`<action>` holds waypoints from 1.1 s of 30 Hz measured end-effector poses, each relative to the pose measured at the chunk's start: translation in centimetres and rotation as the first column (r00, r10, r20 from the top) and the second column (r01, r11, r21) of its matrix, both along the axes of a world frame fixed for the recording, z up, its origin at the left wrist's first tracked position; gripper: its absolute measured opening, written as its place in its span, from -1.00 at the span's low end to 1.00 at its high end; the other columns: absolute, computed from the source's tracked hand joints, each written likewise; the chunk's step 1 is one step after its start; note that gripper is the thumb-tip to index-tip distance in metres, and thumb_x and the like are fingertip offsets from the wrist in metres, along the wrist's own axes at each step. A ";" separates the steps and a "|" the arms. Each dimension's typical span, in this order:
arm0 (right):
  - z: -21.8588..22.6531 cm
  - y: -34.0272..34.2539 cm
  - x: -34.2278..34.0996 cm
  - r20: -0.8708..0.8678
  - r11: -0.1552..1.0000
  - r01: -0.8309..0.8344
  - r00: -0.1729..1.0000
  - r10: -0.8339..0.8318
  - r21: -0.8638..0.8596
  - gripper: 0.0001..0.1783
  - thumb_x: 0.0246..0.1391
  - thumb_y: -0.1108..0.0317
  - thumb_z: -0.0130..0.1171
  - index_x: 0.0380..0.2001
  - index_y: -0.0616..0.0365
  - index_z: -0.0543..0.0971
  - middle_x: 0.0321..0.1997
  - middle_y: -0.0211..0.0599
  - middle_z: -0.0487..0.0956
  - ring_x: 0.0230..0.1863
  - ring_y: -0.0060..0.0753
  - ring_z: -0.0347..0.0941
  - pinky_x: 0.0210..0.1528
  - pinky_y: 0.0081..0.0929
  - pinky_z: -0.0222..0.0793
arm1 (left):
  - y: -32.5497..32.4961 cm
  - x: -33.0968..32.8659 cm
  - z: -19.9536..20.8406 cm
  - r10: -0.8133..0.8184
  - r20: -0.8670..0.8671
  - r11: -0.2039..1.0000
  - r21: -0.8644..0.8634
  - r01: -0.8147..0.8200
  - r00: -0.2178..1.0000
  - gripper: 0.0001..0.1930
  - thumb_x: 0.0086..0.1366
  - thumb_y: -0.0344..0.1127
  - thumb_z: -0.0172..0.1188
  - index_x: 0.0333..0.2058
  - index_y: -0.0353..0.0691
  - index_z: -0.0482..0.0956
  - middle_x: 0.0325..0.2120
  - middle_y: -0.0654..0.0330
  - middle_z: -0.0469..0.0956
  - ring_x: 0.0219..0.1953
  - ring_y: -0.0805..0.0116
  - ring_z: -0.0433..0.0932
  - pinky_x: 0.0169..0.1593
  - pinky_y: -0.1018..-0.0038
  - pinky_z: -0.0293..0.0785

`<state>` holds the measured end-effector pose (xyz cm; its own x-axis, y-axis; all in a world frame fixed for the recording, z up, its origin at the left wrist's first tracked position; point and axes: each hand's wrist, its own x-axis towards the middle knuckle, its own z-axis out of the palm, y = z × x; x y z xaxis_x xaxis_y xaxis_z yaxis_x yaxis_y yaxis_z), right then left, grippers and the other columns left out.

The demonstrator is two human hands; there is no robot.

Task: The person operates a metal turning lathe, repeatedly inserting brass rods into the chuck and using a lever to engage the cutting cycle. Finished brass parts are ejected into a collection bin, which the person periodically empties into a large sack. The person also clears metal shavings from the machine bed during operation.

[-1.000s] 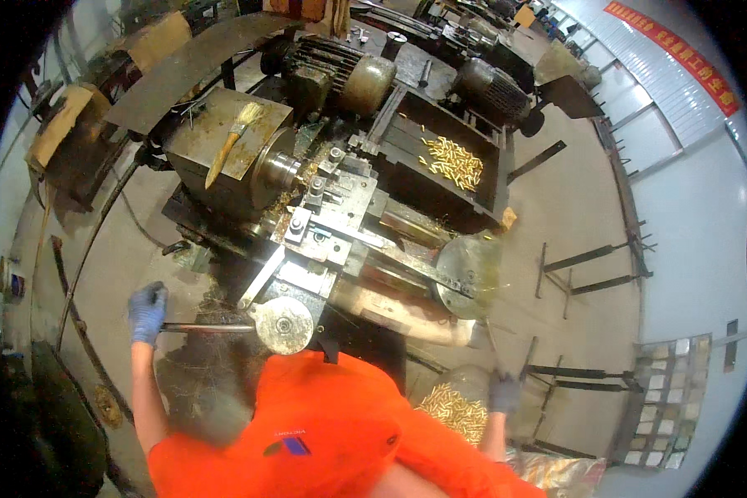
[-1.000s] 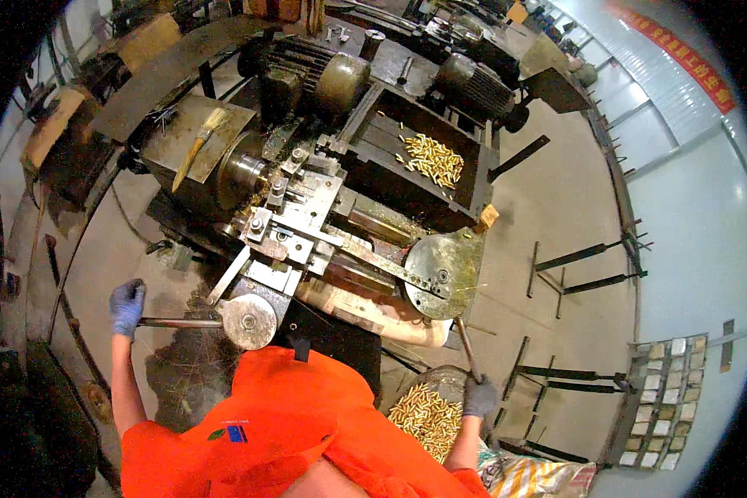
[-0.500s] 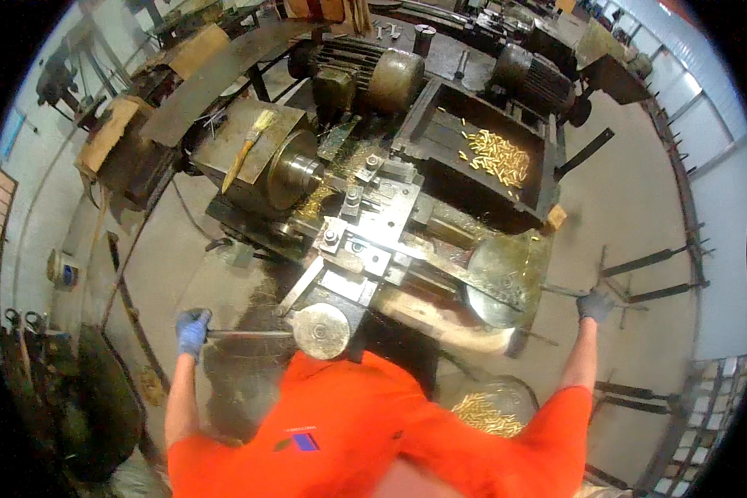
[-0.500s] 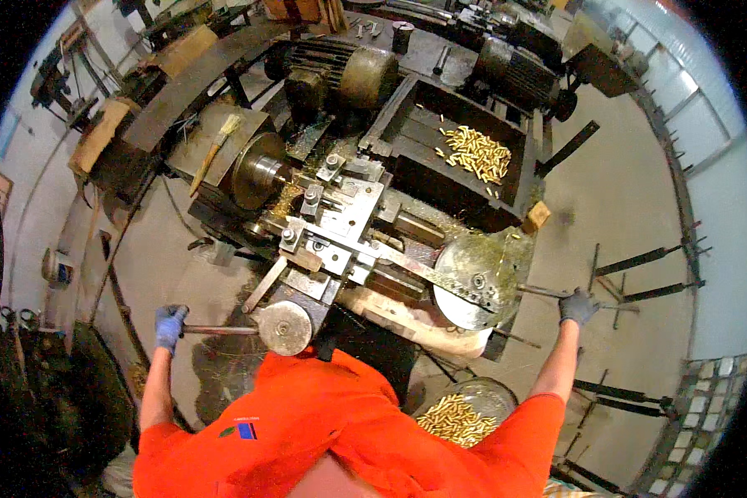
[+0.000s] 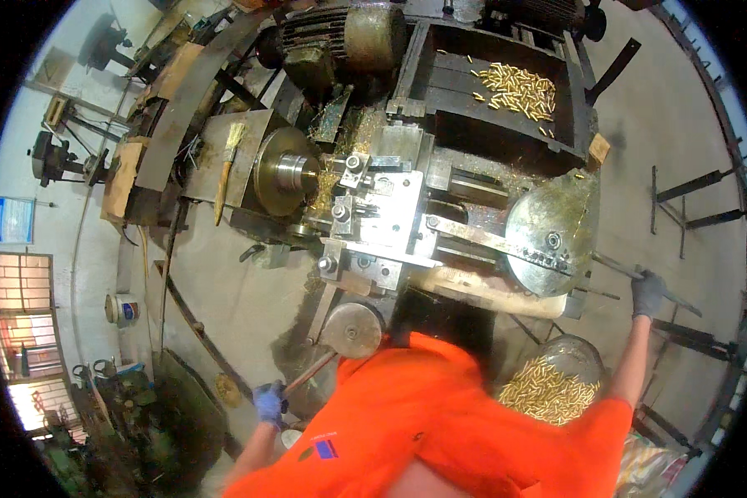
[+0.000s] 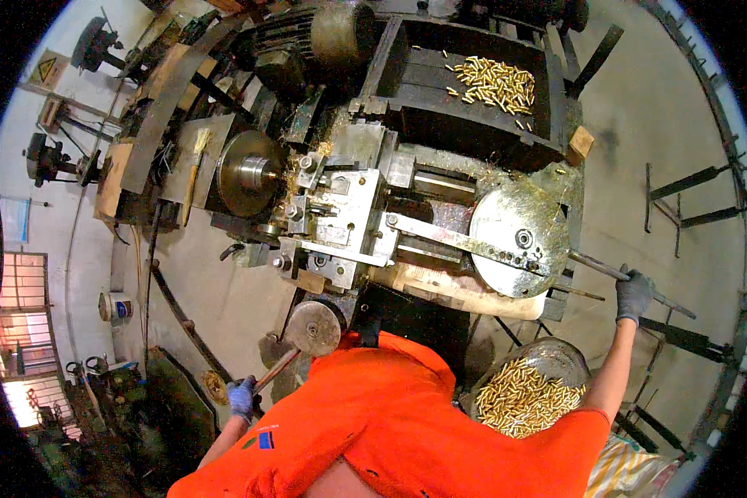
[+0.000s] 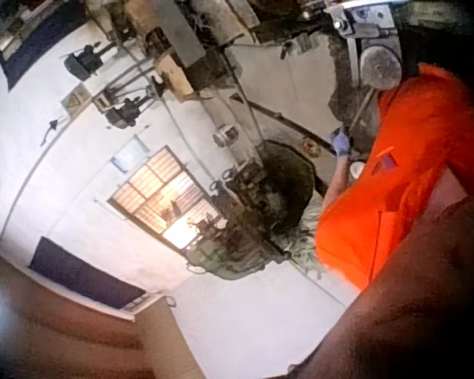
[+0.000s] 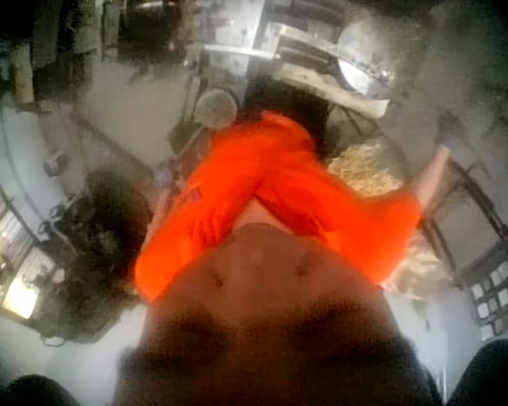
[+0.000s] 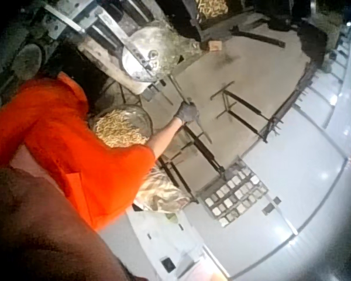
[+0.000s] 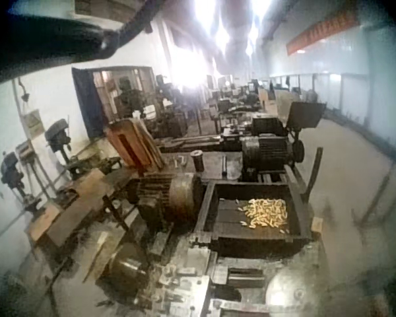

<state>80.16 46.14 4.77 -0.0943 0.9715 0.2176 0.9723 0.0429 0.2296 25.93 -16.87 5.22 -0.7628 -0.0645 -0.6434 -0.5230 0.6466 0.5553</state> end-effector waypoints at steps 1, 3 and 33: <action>0.7 -0.3 -0.3 0.011 0.999 0.016 1.000 -0.016 -0.047 -0.55 0.01 -0.04 -0.04 -0.59 0.11 0.59 -0.53 -0.04 0.54 -0.41 0.06 0.45 -0.22 -0.17 0.30 | 1.3 0.7 0.7 0.012 -0.030 1.000 -0.011 -0.012 0.999 -0.81 0.10 -0.29 0.11 -0.53 -0.31 0.42 -0.77 0.20 0.35 -0.86 0.39 0.27 -0.83 0.47 0.14; 0.9 -0.5 -0.3 0.051 0.998 0.010 0.999 -0.006 -0.064 -0.55 0.01 -0.04 -0.03 -0.56 0.11 0.61 -0.51 -0.04 0.54 -0.41 0.05 0.47 -0.28 -0.16 0.32 | 2.0 1.0 1.1 0.042 -0.095 0.998 -0.050 -0.047 0.995 -0.78 0.11 -0.30 0.08 -0.58 -0.35 0.45 -0.80 0.21 0.33 -0.86 0.40 0.27 -0.83 0.48 0.14; -0.6 -11.7 1.8 0.024 0.977 0.183 0.983 -0.181 -0.110 -0.57 -0.17 -0.10 0.08 -0.59 0.07 0.59 -0.52 -0.06 0.55 -0.46 -0.03 0.50 -0.40 -0.21 0.38 | 13.4 0.2 5.1 -0.868 -0.394 0.406 -0.212 0.889 0.302 -0.70 0.15 -0.10 0.10 -0.46 -0.27 0.50 -0.67 0.03 0.45 -0.61 0.15 0.44 -0.50 0.33 0.33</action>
<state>81.99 34.48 4.12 0.0842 0.9906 0.1076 0.9630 -0.1086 0.2467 26.14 -3.43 10.35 -0.5089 0.8201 -0.2617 0.6076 0.5575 0.5658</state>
